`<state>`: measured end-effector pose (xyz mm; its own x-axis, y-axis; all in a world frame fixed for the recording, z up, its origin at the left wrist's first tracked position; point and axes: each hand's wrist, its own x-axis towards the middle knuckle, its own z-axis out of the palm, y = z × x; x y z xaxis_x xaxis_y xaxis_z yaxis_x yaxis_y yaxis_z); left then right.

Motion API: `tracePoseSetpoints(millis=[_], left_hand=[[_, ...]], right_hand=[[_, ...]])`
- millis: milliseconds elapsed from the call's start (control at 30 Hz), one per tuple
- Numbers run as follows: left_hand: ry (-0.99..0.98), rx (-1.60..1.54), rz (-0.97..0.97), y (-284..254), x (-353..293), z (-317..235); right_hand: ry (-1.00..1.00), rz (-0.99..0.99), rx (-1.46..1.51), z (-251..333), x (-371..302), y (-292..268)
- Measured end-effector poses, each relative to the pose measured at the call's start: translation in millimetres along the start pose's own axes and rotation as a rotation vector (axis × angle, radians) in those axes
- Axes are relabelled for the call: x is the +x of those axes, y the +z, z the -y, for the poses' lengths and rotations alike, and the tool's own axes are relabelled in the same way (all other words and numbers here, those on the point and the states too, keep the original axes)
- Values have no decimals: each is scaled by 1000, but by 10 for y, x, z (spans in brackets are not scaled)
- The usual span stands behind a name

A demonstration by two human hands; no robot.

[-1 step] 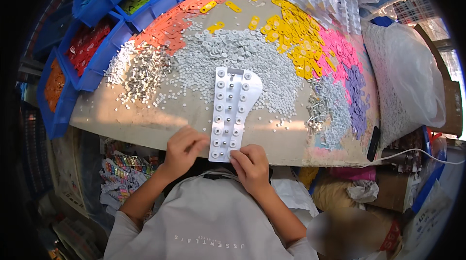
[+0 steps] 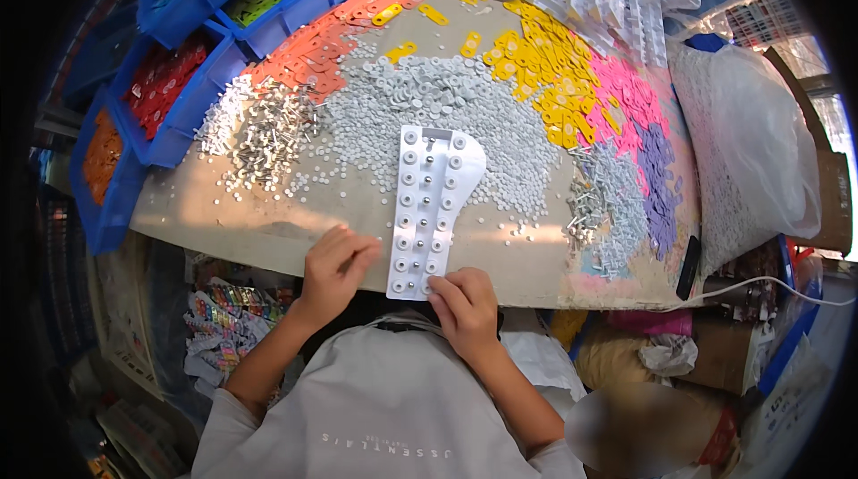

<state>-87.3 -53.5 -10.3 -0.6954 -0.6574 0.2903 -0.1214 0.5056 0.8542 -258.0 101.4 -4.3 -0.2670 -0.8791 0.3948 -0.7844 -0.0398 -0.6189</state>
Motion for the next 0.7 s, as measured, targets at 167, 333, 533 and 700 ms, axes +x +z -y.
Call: tracePoseSetpoints(millis=[167,333,533,700], left_hand=[[-73,68,-166,-133,121,144],[23,409,-409,-852,82,246],[-121,767,-938,-3010,10,832],[-795,718,-657,-4868,-868,2022]], right_hand=[[46,-60,31,1,51,-43],[-52,-97,4,42,319,-127],[-212,-71,18,246,918,-65],[-488,103,40,614,1675,335]])
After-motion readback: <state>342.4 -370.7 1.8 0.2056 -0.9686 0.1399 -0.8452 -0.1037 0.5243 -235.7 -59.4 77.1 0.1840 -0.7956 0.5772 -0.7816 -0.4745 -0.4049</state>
